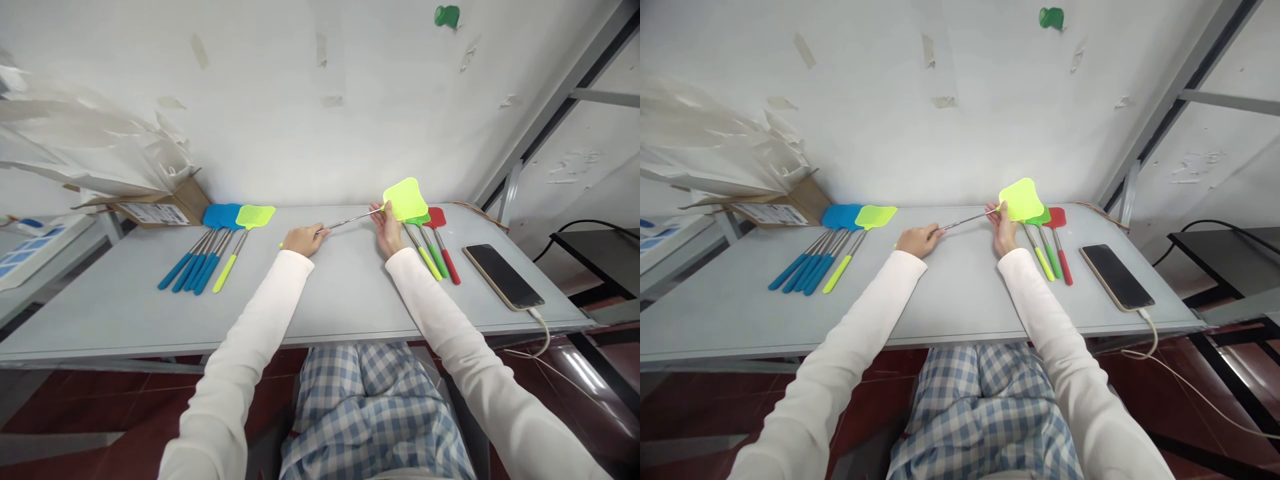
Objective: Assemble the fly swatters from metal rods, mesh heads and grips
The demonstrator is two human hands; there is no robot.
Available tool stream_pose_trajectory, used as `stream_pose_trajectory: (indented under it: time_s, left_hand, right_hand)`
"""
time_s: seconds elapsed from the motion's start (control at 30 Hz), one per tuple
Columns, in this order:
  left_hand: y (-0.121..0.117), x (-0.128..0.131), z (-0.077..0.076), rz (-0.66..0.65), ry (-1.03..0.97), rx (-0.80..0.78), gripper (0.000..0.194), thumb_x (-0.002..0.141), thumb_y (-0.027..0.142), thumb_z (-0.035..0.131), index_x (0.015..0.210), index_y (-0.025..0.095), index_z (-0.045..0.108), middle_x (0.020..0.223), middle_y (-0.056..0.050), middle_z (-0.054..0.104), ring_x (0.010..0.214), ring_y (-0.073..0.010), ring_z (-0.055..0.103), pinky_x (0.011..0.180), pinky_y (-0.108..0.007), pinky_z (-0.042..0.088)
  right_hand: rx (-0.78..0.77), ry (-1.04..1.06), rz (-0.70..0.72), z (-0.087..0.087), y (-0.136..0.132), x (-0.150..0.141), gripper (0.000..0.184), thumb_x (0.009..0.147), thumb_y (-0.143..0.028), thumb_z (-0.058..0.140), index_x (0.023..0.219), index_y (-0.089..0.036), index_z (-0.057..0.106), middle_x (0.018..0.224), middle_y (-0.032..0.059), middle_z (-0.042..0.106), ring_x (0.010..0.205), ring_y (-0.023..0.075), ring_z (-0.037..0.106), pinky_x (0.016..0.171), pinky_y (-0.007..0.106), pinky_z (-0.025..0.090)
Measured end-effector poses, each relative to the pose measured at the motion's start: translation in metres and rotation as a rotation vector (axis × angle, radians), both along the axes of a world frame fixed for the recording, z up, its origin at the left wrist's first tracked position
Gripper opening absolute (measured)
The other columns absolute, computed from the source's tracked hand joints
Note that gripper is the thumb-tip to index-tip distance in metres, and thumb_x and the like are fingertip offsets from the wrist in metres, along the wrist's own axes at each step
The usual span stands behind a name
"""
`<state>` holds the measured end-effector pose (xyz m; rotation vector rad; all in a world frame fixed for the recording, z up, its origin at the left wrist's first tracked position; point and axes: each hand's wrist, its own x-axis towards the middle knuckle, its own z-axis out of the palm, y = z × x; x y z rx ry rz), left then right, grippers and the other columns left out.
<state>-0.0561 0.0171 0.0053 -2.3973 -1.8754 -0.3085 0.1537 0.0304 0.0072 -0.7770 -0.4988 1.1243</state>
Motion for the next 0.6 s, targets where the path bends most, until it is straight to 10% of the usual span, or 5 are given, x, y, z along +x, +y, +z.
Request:
stream_pose_trajectory:
  time_s: [0.6]
  left_hand:
    - [-0.014,0.03,0.006,-0.029,-0.155,0.049,0.047,0.099,0.054,0.028,0.119,0.024,0.059,0.103,-0.008,0.075,0.094,-0.0243,0.069,0.072,-0.029,0.041]
  right_hand:
    - [0.094,-0.143,0.312,0.007,-0.028,-0.045,0.033,0.088,-0.05,0.059,0.084,-0.018,0.065,0.088,0.0047,0.075,0.091,0.0129,0.071,0.085,0.026,0.056]
